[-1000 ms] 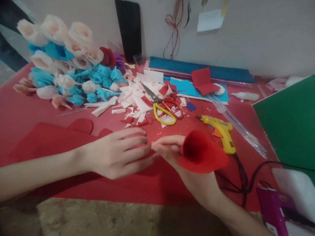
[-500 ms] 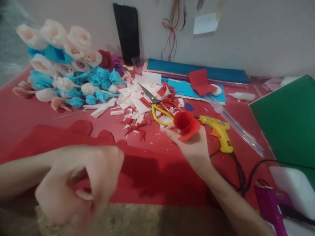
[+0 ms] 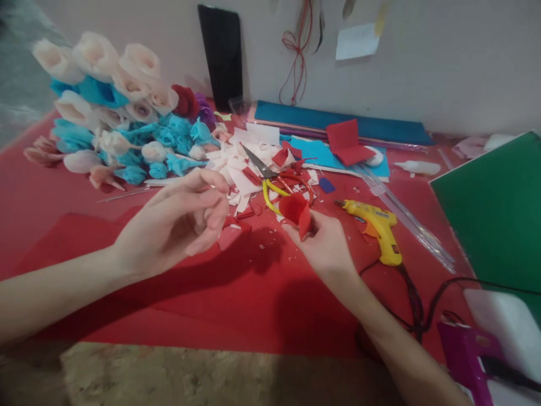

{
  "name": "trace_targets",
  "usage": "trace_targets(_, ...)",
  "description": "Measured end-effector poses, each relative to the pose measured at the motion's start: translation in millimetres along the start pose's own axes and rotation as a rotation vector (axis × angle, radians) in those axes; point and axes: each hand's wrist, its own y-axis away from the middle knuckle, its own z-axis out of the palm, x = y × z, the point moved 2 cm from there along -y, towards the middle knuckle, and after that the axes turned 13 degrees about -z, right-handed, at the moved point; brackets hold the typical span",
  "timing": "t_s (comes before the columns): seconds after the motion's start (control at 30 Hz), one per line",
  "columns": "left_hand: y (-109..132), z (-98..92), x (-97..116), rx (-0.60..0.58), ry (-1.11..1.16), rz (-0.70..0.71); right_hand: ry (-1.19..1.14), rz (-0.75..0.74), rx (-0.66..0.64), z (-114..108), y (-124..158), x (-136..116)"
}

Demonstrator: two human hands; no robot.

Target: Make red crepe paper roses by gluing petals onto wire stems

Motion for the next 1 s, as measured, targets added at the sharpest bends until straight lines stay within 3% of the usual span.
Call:
trace_targets(0.2,-0.3,0.0,-8.8,0.094,-0.365,0.210,-0.186,0.006,-0.051,2.0,7.9,-17.8)
trace_targets(0.33,-0.9,-0.2,-15.5,0.142,-0.645,0.259,-0.480,0.182,-0.179,2.4,26.0,-34.6)
trace_targets(0.5,1.1,1.8,-18.8,0.018,-0.558,0.174,-0.717,0.270,-0.361,3.5,44.5,-42.4)
trace_targets(0.6,3.7,4.3,-20.5,-0.050,-0.489,0.096,-0.769,0.287,-0.391,5.4,48.9,-43.4)
trace_targets(0.83,6.2,9.1,-17.9,-0.040,-0.403,0.027,-0.900,0.352,-0.481,10.8,47.6,-48.6)
trace_targets(1.0,6.6,11.7,-15.3,-0.008,-0.371,-0.033,-0.757,0.226,-0.461,11.0,43.4,-54.8)
